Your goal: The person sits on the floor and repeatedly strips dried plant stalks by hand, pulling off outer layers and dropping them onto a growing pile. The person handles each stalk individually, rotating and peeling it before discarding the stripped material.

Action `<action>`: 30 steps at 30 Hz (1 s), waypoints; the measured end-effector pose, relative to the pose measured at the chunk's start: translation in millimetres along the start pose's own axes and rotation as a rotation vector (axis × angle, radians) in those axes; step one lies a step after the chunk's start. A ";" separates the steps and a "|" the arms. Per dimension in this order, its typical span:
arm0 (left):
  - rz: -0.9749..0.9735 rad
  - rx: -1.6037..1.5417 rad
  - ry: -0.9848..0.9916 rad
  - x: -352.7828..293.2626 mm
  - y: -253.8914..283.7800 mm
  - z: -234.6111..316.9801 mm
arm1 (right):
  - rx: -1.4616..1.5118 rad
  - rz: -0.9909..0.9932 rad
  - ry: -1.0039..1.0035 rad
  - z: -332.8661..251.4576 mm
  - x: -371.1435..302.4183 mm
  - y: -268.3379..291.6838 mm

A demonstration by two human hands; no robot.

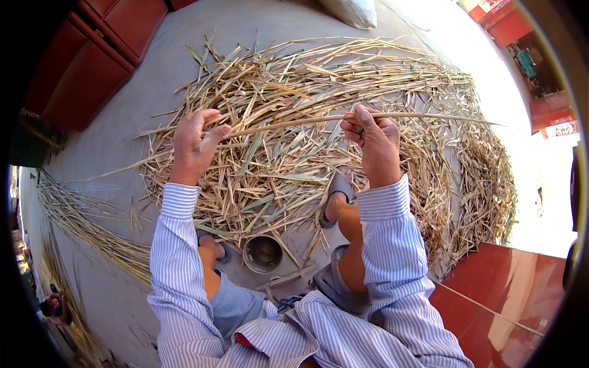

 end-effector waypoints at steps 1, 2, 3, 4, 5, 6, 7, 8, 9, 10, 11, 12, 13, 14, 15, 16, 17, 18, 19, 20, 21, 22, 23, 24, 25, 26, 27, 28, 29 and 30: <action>-0.040 0.080 -0.128 -0.2 -11.1 18.4 | -0.002 -0.011 0.002 -0.4 -2.1 -3.6; -0.080 0.160 -0.257 -2.1 -21.6 34.7 | -0.003 -0.014 -0.007 1.3 -3.1 -7.0; -0.074 0.140 -0.258 -2.1 -26.6 41.2 | -0.003 -0.021 -0.015 2.0 -4.0 -11.6; -0.069 0.119 -0.260 -2.8 -30.0 45.1 | -0.002 -0.027 -0.022 3.1 -4.8 -15.1; -0.062 0.077 -0.231 -3.0 -31.2 43.5 | -0.008 -0.024 -0.014 4.9 -5.8 -15.9; -0.053 0.036 -0.201 -2.5 -32.3 41.4 | -0.012 -0.014 -0.016 5.1 -5.8 -14.9; -0.044 -0.005 -0.171 -2.2 -32.2 39.1 | -0.015 -0.004 -0.017 4.9 -5.7 -13.5; -0.047 -0.036 -0.152 -2.5 -31.8 37.6 | -0.019 0.006 -0.019 4.7 -5.6 -12.3; -0.054 -0.071 -0.136 -2.6 -32.9 36.3 | -0.021 0.002 -0.031 5.3 -5.0 -11.6; -0.061 -0.106 -0.121 -2.8 -34.0 35.2 | -0.023 -0.002 -0.043 5.8 -3.5 -11.2; -0.065 -0.189 -0.049 -4.0 -34.6 31.1 | -0.026 -0.006 -0.054 6.3 -2.3 -10.8; -0.070 -0.267 0.024 -6.1 -33.5 27.9 | -0.028 -0.007 -0.063 7.1 -1.3 -11.0; -0.076 -0.345 0.096 -8.2 -33.8 24.2 | -0.030 -0.008 -0.072 8.0 -0.5 -11.5; -0.064 -0.399 0.166 -10.1 -34.4 19.0 | -0.033 -0.008 -0.080 9.0 -0.3 -11.7; -0.051 -0.449 0.238 -13.1 -34.4 12.5 | -0.035 -0.018 -0.082 9.6 -1.1 -14.5; -0.039 -0.499 0.310 -16.2 -35.0 5.3 | -0.036 -0.028 -0.083 9.6 -2.1 -17.7; -0.046 -0.523 0.289 -17.1 -34.7 2.7 | -0.038 -0.037 -0.084 9.9 -2.8 -19.9; -0.016 -0.568 0.347 -19.6 -34.5 -5.4 | -0.031 -0.058 -0.077 9.8 -3.1 -21.3; 0.014 -0.612 0.404 -22.1 -34.4 -13.4 | -0.024 -0.080 -0.070 10.0 -3.2 -22.3; 0.044 -0.656 0.462 -24.1 -32.2 -22.1 | -0.017 -0.101 -0.063 10.2 -2.9 -22.7; 0.134 -0.663 0.484 -21.7 -15.3 -35.7 | -0.041 -0.062 -0.046 9.9 -0.9 -15.0; 0.224 -0.667 0.509 -17.9 9.9 -52.7 | -0.017 -0.055 -0.012 4.2 1.2 -9.7; 0.319 -0.679 0.532 -16.8 24.2 -66.5 | -0.029 -0.039 -0.003 1.1 1.6 -2.3; 0.265 -0.533 0.486 -13.4 29.3 -66.9 | -0.037 -0.031 0.003 -1.9 2.6 0.6; 0.211 -0.386 0.440 -10.7 33.4 -66.2 | -0.046 -0.050 -0.003 -2.6 2.7 -1.1; 0.157 -0.239 0.395 -9.0 36.3 -64.3 | -0.043 -0.067 -0.011 -2.6 1.7 -4.2; 0.096 0.057 0.208 -2.2 32.1 -35.7 | -0.044 -0.081 -0.020 -2.4 0.2 -6.3; 0.092 0.194 0.048 1.8 24.8 -12.6 | -0.044 -0.093 -0.031 -0.3 -0.9 -7.6; 0.086 0.330 -0.113 4.2 15.5 9.3 | -0.036 -0.086 -0.023 1.0 0.1 -8.1; 0.077 0.466 -0.278 4.1 5.7 30.1 | -0.012 -0.107 -0.021 3.2 -0.5 -11.7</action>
Point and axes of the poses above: each hand's wrist, its own x-axis towards the middle knuckle, its own y-axis out of the back of the hand, z = x × y, the point moved 8 cm from there along x, towards the middle knuckle, and after that the axes turned 4 degrees about -y, right-handed, at the moved point
